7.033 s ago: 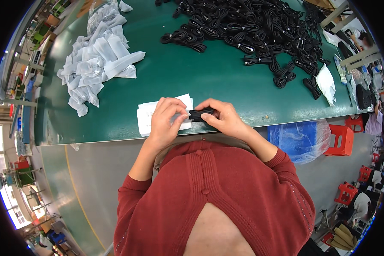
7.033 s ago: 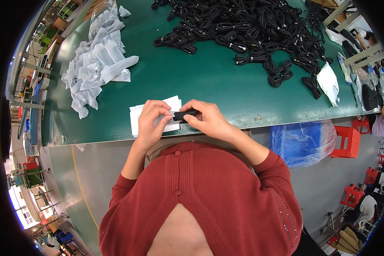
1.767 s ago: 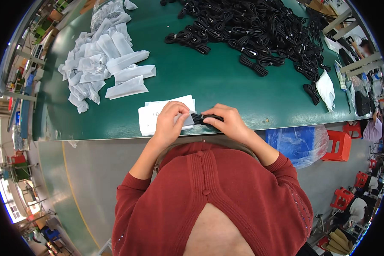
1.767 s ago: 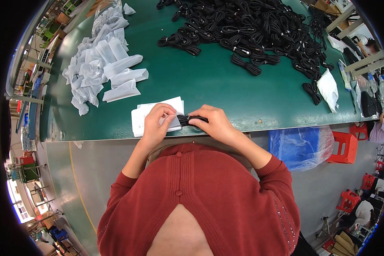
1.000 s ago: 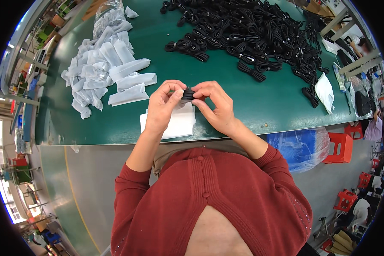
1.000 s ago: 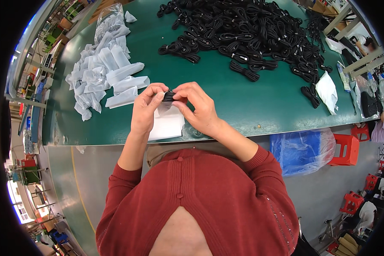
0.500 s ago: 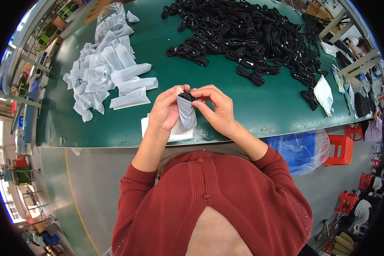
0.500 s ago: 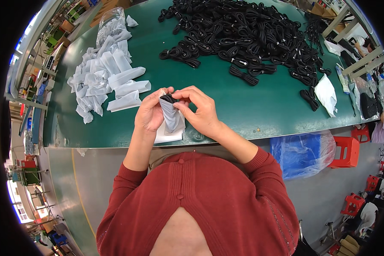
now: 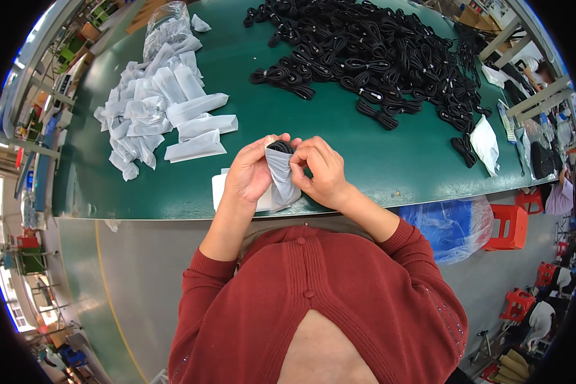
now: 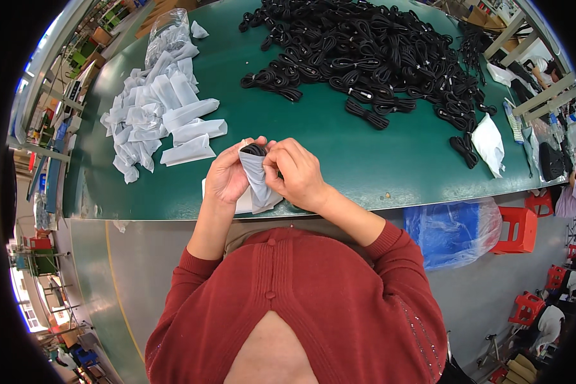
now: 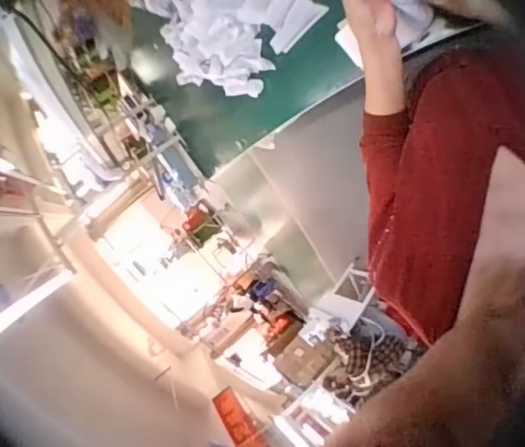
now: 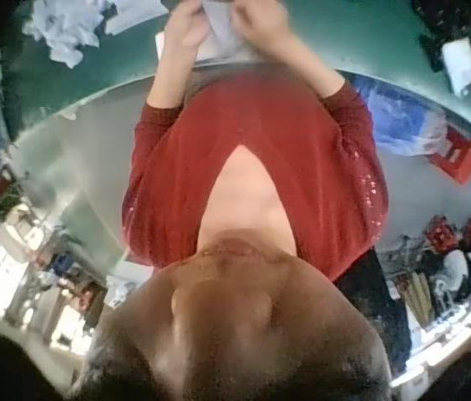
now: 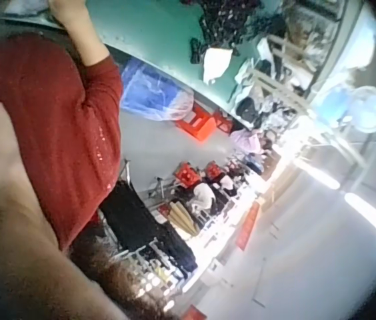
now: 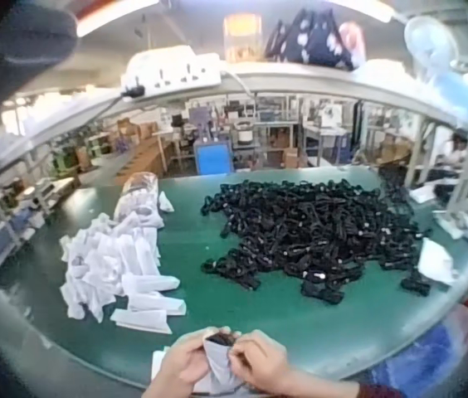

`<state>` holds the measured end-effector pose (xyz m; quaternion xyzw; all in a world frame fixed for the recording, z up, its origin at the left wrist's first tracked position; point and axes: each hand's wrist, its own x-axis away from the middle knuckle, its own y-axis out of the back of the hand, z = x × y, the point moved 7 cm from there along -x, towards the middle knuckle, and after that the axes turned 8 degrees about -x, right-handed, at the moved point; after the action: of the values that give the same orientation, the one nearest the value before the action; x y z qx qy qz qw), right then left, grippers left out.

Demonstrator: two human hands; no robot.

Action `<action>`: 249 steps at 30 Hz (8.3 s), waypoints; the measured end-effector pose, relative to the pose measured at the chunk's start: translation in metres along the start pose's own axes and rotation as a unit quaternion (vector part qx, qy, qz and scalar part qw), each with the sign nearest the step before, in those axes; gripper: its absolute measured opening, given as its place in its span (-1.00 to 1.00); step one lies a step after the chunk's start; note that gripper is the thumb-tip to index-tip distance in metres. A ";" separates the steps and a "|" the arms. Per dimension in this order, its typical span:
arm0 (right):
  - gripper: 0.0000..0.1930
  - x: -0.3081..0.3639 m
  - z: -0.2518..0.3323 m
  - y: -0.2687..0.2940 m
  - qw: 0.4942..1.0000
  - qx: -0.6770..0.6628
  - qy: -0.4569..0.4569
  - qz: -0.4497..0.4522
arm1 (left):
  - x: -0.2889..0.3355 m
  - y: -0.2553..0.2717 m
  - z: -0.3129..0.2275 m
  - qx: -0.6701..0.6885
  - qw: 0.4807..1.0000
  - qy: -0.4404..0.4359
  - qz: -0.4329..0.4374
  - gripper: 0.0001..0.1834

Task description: The person repeatedly picks up black cables from a pile on a green table, places them into small white paper bags, and sets the filled bags aside. The process is repetitive and involves handling the cables and bags by hand.

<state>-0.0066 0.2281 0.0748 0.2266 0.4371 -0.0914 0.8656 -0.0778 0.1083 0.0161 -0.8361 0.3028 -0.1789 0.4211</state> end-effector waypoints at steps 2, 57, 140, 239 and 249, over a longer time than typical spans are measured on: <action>-0.75 -0.007 0.000 0.003 1.000 -0.029 -0.011 -0.005 | 0.001 0.005 0.003 0.015 1.000 0.007 -0.004 -0.80; -0.64 -0.015 -0.157 0.013 0.939 0.298 -0.067 0.158 | -0.048 0.156 -0.184 -0.883 0.322 -0.196 -0.280 -0.75; -0.68 0.060 -0.019 0.025 0.963 0.028 -0.214 0.161 | 0.064 0.006 0.016 -0.803 0.546 -0.236 -0.038 -0.86; -0.81 0.099 -0.038 0.003 0.683 -0.307 -0.611 0.256 | 0.057 -0.018 0.004 -0.749 0.619 -0.234 0.018 -0.88; -0.61 0.026 -0.007 0.001 0.960 -0.162 -0.185 0.131 | 0.033 -0.021 -0.043 -0.711 0.655 -0.241 -0.089 -0.90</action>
<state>0.0043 0.2333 0.0504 0.1180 0.2443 0.0546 0.9609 -0.0694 0.0706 0.0602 -0.9167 0.1501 0.2620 -0.2617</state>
